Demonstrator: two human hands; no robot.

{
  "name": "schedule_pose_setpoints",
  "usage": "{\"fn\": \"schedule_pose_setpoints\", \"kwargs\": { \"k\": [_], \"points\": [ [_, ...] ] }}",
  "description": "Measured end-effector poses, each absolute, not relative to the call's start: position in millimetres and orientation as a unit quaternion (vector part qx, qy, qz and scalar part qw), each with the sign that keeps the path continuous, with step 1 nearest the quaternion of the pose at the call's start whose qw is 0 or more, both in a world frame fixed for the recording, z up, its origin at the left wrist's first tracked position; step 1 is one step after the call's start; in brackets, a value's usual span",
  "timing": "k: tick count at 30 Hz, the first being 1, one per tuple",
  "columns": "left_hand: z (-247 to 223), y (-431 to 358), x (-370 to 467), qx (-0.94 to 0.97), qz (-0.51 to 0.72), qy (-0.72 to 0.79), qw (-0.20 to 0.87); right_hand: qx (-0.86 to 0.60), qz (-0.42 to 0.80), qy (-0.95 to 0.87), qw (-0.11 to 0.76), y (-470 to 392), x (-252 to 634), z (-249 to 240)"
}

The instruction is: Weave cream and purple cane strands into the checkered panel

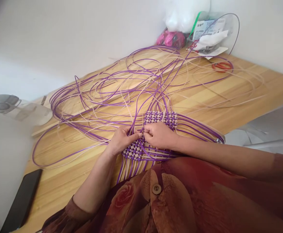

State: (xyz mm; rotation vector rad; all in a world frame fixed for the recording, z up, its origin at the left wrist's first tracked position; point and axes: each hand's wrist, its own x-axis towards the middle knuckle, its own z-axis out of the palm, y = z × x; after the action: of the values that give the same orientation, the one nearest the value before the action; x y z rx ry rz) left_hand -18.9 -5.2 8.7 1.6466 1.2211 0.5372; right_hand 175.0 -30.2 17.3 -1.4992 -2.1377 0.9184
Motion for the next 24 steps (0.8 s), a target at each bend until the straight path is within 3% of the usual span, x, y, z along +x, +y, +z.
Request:
{"fn": "schedule_pose_setpoints", "kwargs": {
  "k": [8, 12, 14, 18, 24],
  "points": [
    [5, -6, -14, 0.65, 0.236, 0.541, 0.479, -0.461, 0.355, -0.781, 0.226, -29, 184, 6],
    [6, -5, -15, 0.638, 0.237, 0.54, 0.495, -0.481, 0.426, -0.75, 0.157, -29, 189, 16],
    [7, -4, -17, 0.623, 0.248, 0.533, 0.516, -0.506, 0.353, -0.775, 0.138, -32, 191, 33],
    [8, -3, -21, 0.589, 0.268, 0.522, 0.556, -0.464, 0.066, -0.86, 0.201, -48, 186, 70],
    [7, -2, -22, 0.559, 0.285, 0.5, 0.596, -0.362, 0.064, -0.923, 0.118, -68, 176, 73]
  ]
}}
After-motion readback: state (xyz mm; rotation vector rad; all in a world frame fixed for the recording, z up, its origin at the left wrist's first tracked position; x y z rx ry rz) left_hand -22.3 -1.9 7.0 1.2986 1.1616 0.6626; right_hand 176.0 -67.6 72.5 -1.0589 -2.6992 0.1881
